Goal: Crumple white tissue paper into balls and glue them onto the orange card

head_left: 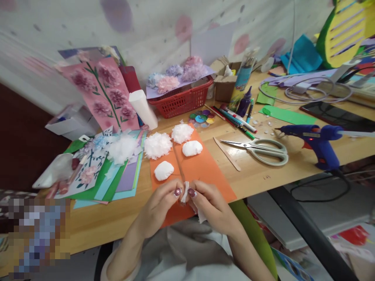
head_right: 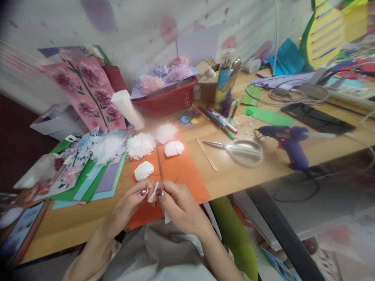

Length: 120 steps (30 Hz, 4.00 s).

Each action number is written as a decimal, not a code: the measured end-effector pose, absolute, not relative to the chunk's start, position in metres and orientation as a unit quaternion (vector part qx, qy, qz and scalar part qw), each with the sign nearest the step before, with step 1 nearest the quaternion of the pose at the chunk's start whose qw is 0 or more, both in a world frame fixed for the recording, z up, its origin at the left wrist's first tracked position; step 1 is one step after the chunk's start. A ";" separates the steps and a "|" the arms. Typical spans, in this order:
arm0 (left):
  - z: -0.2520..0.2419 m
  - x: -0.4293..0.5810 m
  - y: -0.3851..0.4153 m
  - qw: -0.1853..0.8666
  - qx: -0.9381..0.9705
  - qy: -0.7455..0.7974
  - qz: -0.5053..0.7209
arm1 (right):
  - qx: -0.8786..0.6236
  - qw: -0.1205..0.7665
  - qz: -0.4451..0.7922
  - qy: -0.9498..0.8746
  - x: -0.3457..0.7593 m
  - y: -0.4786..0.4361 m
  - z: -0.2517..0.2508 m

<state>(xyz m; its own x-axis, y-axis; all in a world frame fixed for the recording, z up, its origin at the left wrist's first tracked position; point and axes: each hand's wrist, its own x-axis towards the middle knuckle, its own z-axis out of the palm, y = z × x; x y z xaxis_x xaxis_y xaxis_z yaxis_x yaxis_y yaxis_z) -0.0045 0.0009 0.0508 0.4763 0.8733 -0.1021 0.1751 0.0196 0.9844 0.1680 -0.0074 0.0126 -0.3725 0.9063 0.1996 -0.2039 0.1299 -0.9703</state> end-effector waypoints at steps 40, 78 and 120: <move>0.042 0.008 0.000 0.444 0.702 0.411 0.376 | -0.283 0.488 0.582 -0.586 0.165 -0.005 0.008; 0.043 0.002 0.001 0.436 0.709 0.430 0.350 | -0.316 0.481 0.573 -0.584 0.165 -0.006 0.011; 0.045 0.002 -0.004 0.393 0.740 0.431 0.334 | -0.284 0.490 0.611 -0.553 0.166 -0.007 0.006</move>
